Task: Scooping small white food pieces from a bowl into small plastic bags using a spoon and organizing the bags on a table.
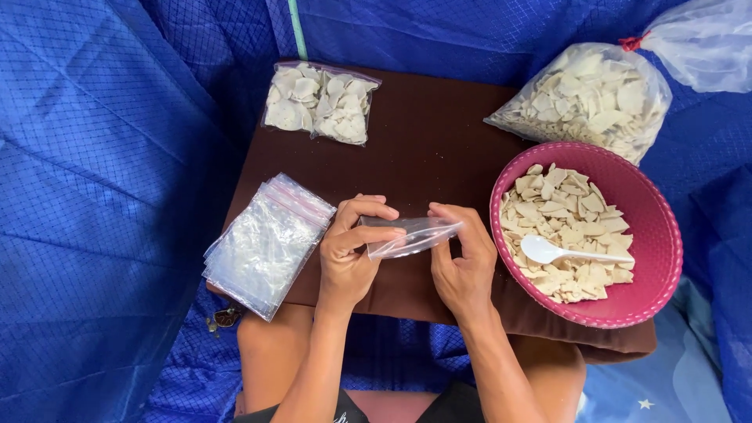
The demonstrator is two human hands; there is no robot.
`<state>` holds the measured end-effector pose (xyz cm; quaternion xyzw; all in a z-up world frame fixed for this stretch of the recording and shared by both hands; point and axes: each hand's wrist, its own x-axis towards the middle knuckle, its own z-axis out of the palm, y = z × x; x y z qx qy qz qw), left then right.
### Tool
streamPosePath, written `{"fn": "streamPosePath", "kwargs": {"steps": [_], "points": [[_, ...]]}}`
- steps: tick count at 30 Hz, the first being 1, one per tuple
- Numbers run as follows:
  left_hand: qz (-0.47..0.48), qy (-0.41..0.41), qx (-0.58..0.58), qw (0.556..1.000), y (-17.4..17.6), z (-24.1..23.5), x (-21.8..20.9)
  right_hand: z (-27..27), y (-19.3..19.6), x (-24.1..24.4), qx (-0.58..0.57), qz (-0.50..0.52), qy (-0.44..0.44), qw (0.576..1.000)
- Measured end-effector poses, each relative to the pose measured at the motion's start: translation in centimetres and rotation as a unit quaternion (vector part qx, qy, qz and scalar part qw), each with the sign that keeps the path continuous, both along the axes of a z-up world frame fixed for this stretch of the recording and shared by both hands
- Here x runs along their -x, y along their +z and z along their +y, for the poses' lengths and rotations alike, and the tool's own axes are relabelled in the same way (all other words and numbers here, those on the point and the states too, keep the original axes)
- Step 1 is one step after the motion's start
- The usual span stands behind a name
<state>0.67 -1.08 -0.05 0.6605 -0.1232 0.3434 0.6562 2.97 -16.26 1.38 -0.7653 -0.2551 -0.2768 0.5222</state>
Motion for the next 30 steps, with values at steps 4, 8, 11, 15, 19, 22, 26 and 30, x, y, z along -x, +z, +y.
{"fn": "streamPosePath", "kwargs": {"steps": [4, 8, 11, 15, 19, 22, 26, 30], "points": [[0.004, 0.002, -0.005, 1.000, -0.4, 0.1, 0.0, 0.0, -0.2, 0.0, -0.005, 0.000, -0.001, 1.000], [0.034, 0.014, 0.019, 0.999, 0.2, 0.5, 0.3, 0.2, -0.9, 0.2, 0.000, 0.041, -0.011, 0.999], [0.073, 0.022, 0.050, 0.996, 2.0, 1.5, 1.2, 0.3, -0.7, 0.0, 0.010, 0.044, -0.004, 0.999], [0.131, 0.000, 0.032, 0.991, 4.4, 2.9, 3.1, 0.4, -0.8, 0.7, 0.010, 0.021, 0.003, 1.000], [0.194, -0.008, 0.008, 0.981, 5.0, 2.9, 4.3, 0.2, 1.8, 2.0, 0.000, -0.095, 0.022, 0.995], [0.214, -0.010, -0.028, 0.976, 5.3, 2.3, 5.3, 0.1, 3.2, 3.1, 0.051, -0.124, 0.033, 0.990], [0.233, -0.074, -0.051, 0.968, 4.2, 2.3, 5.7, -1.0, 3.8, 3.3, 0.083, -0.077, 0.058, 0.992], [0.180, -0.303, 0.053, 0.934, 4.5, 2.6, 5.5, -2.0, 5.0, 3.3, 0.065, 0.021, 0.133, 0.989]]}}
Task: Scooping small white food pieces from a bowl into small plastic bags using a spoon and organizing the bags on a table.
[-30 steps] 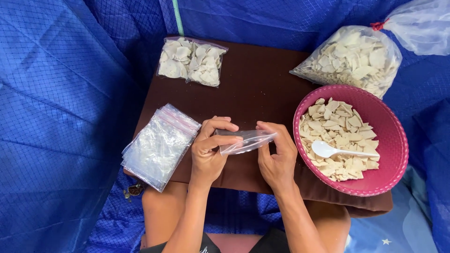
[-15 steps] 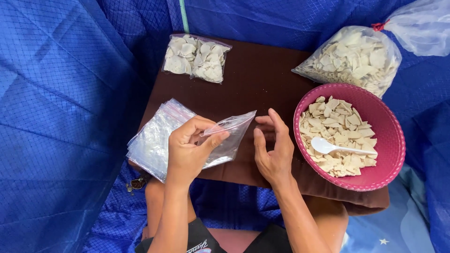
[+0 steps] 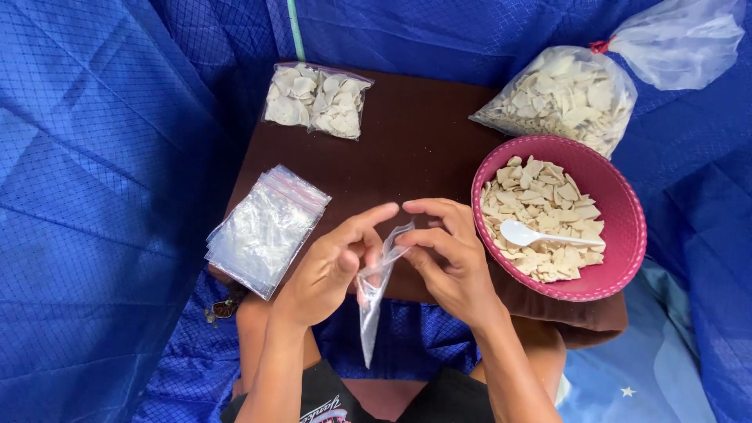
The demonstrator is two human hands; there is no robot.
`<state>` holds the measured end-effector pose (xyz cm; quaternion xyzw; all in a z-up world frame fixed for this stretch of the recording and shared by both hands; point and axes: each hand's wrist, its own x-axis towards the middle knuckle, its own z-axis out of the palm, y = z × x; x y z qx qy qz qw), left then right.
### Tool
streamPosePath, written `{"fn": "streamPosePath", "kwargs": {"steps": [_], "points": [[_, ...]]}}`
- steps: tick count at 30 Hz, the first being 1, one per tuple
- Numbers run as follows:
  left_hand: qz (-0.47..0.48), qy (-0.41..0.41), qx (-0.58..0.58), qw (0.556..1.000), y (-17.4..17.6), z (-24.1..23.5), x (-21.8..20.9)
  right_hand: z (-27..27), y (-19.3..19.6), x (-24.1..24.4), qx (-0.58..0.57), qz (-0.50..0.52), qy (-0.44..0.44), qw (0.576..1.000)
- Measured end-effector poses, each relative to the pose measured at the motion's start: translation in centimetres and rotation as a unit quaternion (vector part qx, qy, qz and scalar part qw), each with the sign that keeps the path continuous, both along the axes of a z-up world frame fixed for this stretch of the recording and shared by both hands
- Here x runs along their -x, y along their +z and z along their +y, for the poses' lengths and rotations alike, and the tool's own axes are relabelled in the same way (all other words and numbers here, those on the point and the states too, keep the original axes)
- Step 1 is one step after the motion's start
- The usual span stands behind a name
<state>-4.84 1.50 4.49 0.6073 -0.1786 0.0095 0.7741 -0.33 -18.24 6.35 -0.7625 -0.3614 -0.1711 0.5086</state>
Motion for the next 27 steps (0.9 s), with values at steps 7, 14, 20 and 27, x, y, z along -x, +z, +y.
{"fn": "streamPosePath", "kwargs": {"steps": [7, 14, 20, 27], "points": [[-0.160, 0.103, -0.096, 0.977, 1.9, -0.9, -2.6, -0.8, 0.0, -0.8, -0.041, 0.053, 0.043, 0.997], [-0.271, 0.213, -0.195, 0.918, 2.9, 0.6, -3.4, -2.0, 1.8, -0.6, -0.004, 0.011, 0.039, 0.999], [-0.274, 0.196, -0.199, 0.920, 3.7, 0.2, -3.3, -1.7, 3.5, 0.0, 0.074, -0.033, 0.038, 0.996], [-0.188, 0.151, -0.147, 0.959, 1.0, 0.4, -5.8, -1.4, 4.3, -1.5, 0.161, -0.027, 0.063, 0.985]]}}
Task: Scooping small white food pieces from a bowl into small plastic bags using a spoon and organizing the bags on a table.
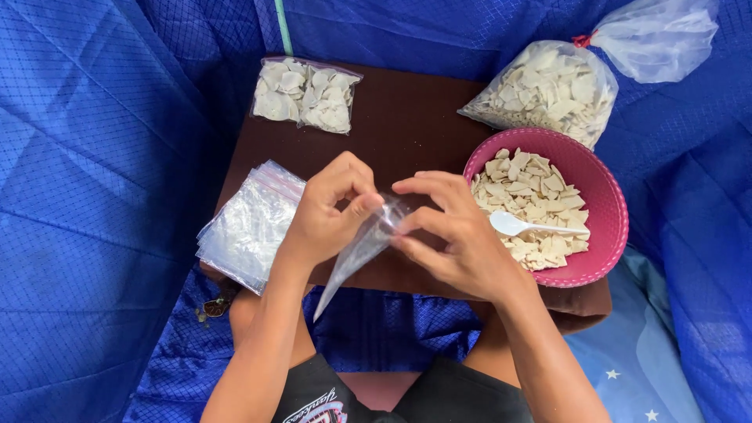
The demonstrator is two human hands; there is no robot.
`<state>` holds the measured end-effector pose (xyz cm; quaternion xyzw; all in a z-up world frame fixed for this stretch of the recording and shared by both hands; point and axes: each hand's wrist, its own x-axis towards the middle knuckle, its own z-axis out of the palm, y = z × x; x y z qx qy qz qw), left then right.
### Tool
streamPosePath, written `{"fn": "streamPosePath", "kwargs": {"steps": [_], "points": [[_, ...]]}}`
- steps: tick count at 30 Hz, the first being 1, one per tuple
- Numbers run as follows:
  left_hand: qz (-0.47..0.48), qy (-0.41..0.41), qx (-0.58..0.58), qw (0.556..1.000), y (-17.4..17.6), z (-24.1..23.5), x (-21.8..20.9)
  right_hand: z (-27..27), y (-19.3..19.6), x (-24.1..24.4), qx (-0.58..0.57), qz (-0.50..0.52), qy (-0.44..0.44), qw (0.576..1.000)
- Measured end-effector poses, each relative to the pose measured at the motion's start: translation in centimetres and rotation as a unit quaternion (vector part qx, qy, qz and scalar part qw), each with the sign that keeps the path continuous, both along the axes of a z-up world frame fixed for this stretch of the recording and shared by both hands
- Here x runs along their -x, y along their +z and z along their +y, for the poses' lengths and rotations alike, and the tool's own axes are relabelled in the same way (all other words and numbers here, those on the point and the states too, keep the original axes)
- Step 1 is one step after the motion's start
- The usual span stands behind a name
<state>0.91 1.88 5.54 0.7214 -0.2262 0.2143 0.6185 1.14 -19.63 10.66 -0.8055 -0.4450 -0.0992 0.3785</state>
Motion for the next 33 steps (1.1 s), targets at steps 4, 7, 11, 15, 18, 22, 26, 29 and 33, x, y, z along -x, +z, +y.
{"fn": "streamPosePath", "kwargs": {"steps": [4, 7, 11, 15, 18, 22, 26, 29, 33], "points": [[0.216, -0.182, 0.077, 0.956, -0.8, 0.0, -0.4, -0.1, -0.2, -1.4, 0.006, -0.032, -0.013, 0.999], [0.261, -0.241, 0.071, 0.932, -2.0, -0.7, -0.7, -0.1, -0.2, -1.6, 0.003, -0.018, -0.022, 1.000], [0.313, -0.211, 0.108, 0.920, -2.5, -0.4, -1.2, -0.5, -0.3, -1.9, -0.041, 0.052, -0.051, 0.997], [0.236, -0.021, -0.005, 0.971, -1.5, 1.1, -0.7, -0.7, -2.5, -2.0, -0.109, 0.108, -0.147, 0.977], [0.119, 0.051, -0.126, 0.983, 2.0, 0.9, 1.0, 0.4, -3.3, -2.0, -0.134, 0.121, -0.197, 0.964], [0.119, 0.050, -0.270, 0.954, 1.8, -1.8, 1.2, 2.4, -3.9, -1.6, -0.197, 0.200, -0.232, 0.931], [0.102, 0.088, -0.294, 0.946, -0.9, -2.7, -0.4, 3.1, -4.4, -1.1, -0.254, 0.260, -0.239, 0.900], [0.103, 0.106, -0.290, 0.946, -2.5, -3.0, -0.7, 3.3, -5.9, -0.8, -0.250, 0.273, -0.238, 0.898], [0.088, 0.152, -0.308, 0.935, -4.7, -3.3, -0.7, 3.4, -9.4, -0.8, -0.238, 0.278, -0.206, 0.907]]}}
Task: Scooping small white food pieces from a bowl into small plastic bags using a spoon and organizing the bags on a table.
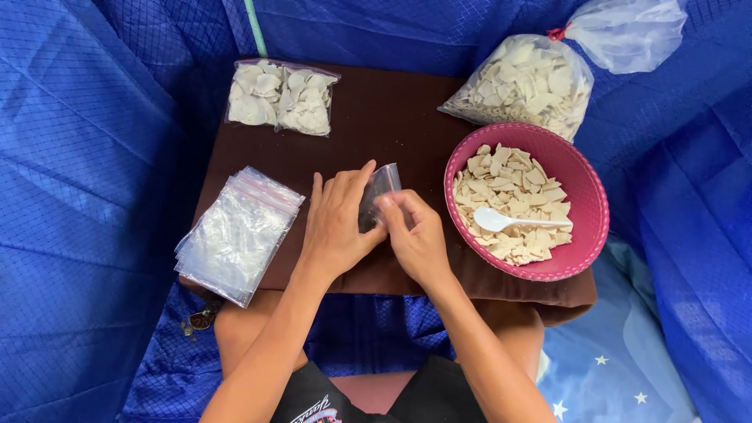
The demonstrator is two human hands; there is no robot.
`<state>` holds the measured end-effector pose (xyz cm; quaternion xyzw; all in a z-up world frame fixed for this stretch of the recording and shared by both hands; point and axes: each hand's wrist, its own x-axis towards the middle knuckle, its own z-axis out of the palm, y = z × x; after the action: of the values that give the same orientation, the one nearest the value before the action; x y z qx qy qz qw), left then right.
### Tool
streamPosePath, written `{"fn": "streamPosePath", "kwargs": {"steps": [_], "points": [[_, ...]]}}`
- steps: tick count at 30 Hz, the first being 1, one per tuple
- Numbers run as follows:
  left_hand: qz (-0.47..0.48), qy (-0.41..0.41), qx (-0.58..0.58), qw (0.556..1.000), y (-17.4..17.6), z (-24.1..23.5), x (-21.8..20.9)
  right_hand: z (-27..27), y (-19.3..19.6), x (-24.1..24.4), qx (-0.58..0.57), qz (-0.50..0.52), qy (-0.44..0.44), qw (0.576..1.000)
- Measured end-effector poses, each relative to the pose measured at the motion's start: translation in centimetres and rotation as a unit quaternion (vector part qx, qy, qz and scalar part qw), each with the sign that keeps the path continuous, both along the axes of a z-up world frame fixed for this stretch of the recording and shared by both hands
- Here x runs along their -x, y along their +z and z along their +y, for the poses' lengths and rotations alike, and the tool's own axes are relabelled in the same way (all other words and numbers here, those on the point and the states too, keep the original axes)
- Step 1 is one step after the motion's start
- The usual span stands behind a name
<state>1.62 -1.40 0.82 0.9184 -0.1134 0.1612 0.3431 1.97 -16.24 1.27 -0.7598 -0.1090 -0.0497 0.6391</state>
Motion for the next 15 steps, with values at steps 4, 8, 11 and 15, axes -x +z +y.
{"fn": "streamPosePath", "kwargs": {"steps": [4, 8, 11, 15], "points": [[0.000, 0.003, -0.016, 1.000, -0.7, 1.0, 0.1, -0.1, 0.8, 0.6, -0.026, 0.024, 0.009, 0.999], [0.017, -0.026, -0.031, 0.999, 0.3, 2.6, 0.0, -0.7, 0.2, 0.3, -0.045, 0.038, 0.015, 0.998], [0.036, -0.043, -0.050, 0.997, 1.0, 4.0, -0.1, -1.1, -1.6, -0.4, -0.056, 0.032, -0.006, 0.998], [0.098, -0.045, -0.106, 0.989, 2.8, 4.5, 0.7, -0.7, -2.2, -0.5, -0.103, 0.045, -0.002, 0.994]]}}
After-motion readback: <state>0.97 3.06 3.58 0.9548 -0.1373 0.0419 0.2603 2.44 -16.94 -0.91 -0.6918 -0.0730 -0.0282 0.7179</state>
